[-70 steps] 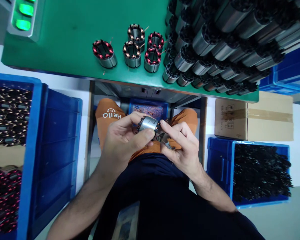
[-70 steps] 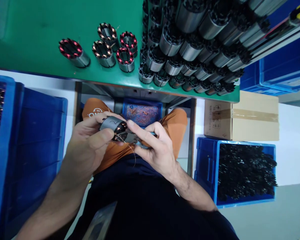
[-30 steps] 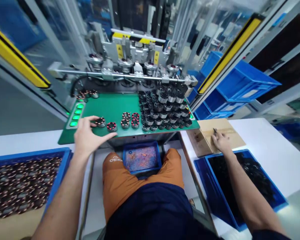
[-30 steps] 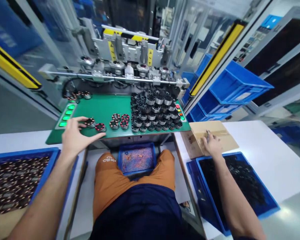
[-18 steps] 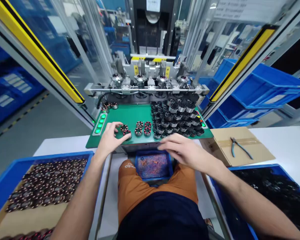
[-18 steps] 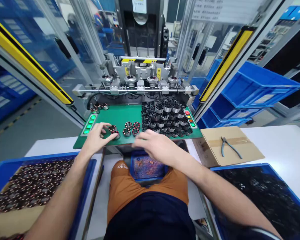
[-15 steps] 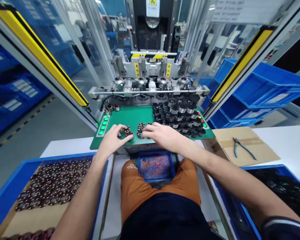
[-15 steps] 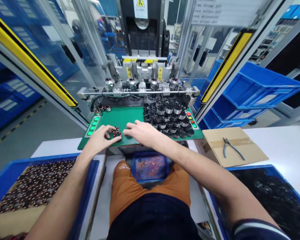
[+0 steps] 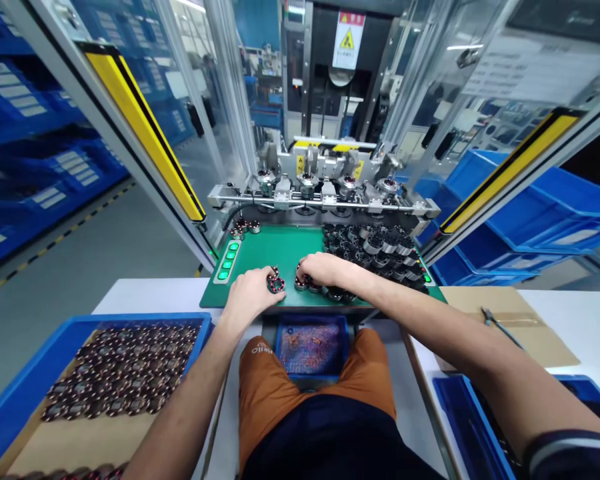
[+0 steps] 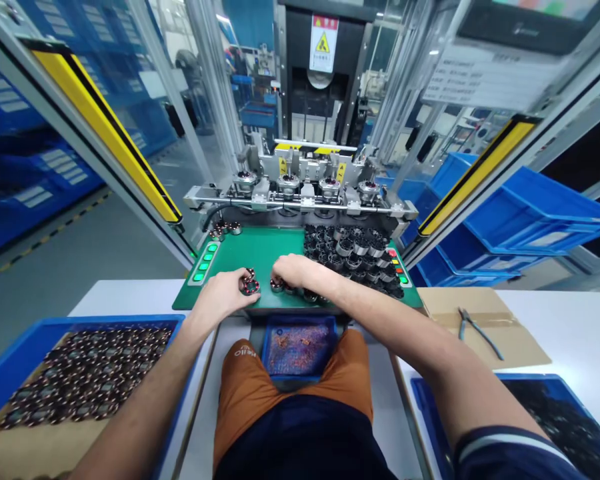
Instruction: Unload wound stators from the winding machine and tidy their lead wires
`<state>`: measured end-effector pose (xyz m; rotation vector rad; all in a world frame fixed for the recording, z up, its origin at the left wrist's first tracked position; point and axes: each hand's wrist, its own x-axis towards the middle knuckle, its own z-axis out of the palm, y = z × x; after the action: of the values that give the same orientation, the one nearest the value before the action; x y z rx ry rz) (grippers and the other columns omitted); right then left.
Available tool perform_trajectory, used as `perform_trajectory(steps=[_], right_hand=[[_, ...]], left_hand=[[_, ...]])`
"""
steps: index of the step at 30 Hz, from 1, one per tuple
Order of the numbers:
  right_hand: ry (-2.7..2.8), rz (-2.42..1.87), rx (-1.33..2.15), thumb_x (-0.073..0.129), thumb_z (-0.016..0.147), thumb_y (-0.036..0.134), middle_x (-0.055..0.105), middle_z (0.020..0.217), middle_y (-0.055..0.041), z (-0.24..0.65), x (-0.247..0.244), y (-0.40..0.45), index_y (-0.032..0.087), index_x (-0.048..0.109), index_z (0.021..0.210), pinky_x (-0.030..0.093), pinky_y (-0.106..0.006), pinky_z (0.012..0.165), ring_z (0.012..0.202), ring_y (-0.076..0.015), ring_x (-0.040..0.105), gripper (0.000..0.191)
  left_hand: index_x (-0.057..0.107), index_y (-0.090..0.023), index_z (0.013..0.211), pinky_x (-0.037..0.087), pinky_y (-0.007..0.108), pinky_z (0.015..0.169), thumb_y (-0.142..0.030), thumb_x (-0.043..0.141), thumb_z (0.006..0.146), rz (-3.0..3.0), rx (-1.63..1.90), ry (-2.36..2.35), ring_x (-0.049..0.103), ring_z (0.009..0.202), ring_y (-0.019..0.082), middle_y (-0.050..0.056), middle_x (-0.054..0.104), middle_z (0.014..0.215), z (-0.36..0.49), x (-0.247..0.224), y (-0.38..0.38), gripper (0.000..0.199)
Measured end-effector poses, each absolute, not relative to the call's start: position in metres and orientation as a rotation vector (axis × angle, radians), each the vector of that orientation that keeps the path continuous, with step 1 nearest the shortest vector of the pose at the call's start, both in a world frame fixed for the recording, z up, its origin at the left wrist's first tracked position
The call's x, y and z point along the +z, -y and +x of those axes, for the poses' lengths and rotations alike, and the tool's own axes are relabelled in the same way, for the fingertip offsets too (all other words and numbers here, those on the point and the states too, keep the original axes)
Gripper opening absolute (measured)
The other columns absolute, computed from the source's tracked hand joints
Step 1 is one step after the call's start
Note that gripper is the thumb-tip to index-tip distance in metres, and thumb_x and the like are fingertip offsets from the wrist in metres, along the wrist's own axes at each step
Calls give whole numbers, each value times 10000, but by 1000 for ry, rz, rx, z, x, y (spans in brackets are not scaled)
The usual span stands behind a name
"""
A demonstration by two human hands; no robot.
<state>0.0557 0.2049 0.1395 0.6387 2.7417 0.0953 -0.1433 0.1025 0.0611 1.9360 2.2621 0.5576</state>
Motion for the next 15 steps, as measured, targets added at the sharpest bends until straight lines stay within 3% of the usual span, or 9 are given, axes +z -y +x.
perform_trajectory(steps=[5, 9, 12, 15], right_hand=[[-2782, 593, 12, 687, 986, 90, 835, 1203, -179, 49, 153, -195, 158, 878, 1164, 578, -299, 847, 1101, -281, 817, 270], [-2829, 558, -148, 667, 1031, 137, 824, 1303, -110, 64, 160, -169, 229, 876, 1189, 565, -242, 855, 1090, -204, 804, 277], [-2836, 540, -527, 728, 984, 110, 829, 1296, -22, 87, 151, -143, 285, 879, 1215, 542, -203, 867, 1091, -161, 787, 326], [-2747, 784, -1041, 835, 893, 107, 848, 1194, 20, 119, 136, -108, 282, 879, 1200, 522, -176, 893, 1070, -140, 775, 356]], left_hand=[[795, -215, 1125, 435, 309, 726, -295, 832, 767, 1812, 559, -2249, 785, 902, 277, 79, 837, 946, -137, 79, -100, 368], [794, -203, 1127, 486, 296, 746, -323, 808, 777, 1769, 609, -2144, 774, 836, 249, 56, 832, 906, -143, 97, -99, 370], [787, -195, 1170, 556, 309, 789, -570, 793, 829, 1756, 636, -1958, 770, 800, 238, 56, 833, 910, -164, 97, -90, 507], [782, -192, 1199, 591, 350, 865, -798, 818, 724, 1415, 867, -1762, 805, 932, 292, 85, 847, 996, -198, 73, -71, 771]])
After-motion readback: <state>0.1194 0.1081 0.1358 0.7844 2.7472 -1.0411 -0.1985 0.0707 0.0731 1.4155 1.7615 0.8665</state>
